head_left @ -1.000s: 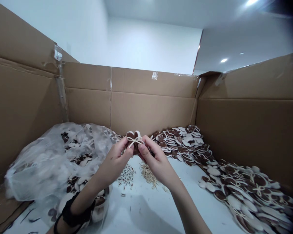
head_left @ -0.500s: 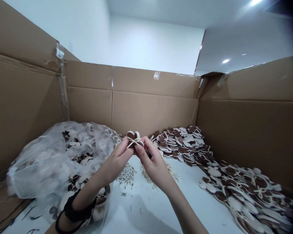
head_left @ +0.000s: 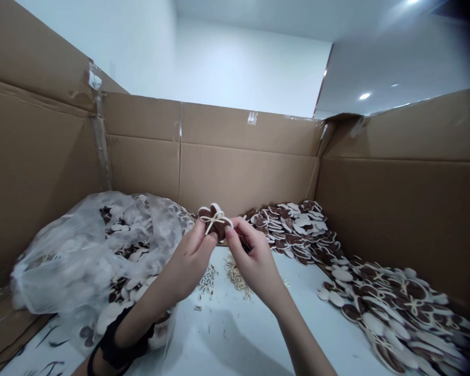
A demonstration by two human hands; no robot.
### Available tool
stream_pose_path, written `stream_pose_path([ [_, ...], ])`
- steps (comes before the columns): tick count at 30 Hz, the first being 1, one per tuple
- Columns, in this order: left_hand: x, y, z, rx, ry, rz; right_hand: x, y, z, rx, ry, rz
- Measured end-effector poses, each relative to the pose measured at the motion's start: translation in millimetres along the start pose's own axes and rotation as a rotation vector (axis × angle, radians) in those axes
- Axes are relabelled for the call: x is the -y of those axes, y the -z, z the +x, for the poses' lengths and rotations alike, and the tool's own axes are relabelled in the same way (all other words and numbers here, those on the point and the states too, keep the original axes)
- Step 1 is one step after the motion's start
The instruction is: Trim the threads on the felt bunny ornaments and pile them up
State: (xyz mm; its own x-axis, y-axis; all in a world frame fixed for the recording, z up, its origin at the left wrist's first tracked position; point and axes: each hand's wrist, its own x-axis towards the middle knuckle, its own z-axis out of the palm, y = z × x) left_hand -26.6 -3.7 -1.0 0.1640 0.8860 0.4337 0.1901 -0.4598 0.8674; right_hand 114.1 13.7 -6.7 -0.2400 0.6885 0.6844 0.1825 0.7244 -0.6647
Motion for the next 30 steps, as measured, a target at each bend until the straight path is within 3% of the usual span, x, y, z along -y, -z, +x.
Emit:
stream_pose_path([
  [10,10,1,5,0.057,-0.017,-0.144,4,-2,-1,0.098,-0.072,0.099],
  [20,1,0,3,0.046,-0.066,-0.001,6,7,2,0.193,-0.150,0.268],
  [25,2,1,4,0.026,-0.043,0.015,1,8,2,0.147,-0.088,0.260],
  [30,10,4,5,0.106,-0.027,0.049,-3,4,1,0.094,-0.048,0.154],
])
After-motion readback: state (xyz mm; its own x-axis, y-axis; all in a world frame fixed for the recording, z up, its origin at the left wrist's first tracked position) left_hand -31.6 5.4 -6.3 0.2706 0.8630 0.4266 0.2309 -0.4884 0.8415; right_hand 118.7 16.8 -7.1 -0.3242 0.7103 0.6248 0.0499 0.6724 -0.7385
